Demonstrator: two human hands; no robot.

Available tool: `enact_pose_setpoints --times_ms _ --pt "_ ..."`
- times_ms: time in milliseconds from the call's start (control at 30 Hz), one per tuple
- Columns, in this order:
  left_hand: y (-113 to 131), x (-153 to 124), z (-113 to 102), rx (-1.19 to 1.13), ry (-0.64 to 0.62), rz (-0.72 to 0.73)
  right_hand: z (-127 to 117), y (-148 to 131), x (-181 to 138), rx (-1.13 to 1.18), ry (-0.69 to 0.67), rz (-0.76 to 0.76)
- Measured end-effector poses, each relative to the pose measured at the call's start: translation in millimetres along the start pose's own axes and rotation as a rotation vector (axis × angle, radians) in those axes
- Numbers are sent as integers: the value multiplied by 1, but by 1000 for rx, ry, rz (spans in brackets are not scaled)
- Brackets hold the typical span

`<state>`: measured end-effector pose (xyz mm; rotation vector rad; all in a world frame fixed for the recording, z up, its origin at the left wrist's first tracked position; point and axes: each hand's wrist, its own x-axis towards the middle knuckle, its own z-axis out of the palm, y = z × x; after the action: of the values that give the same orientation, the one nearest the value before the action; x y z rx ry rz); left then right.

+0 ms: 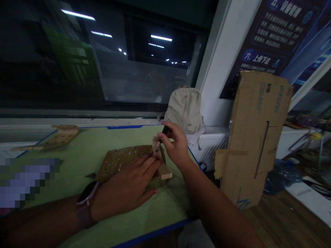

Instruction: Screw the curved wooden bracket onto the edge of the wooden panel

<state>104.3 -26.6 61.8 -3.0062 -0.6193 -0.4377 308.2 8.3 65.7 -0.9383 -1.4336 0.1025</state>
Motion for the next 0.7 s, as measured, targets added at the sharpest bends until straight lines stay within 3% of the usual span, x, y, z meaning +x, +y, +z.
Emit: enact_pose_setpoints --times_ms 167,400,533,700 --pt "0 0 0 7 13 1 2 -5 0 156 -115 25" --pt "0 -1 2 24 23 9 4 1 2 40 92 19" --pt "0 -1 2 13 16 6 0 -3 2 -4 -3 -21" --pt "-1 1 2 20 15 6 4 -8 0 164 -96 49"
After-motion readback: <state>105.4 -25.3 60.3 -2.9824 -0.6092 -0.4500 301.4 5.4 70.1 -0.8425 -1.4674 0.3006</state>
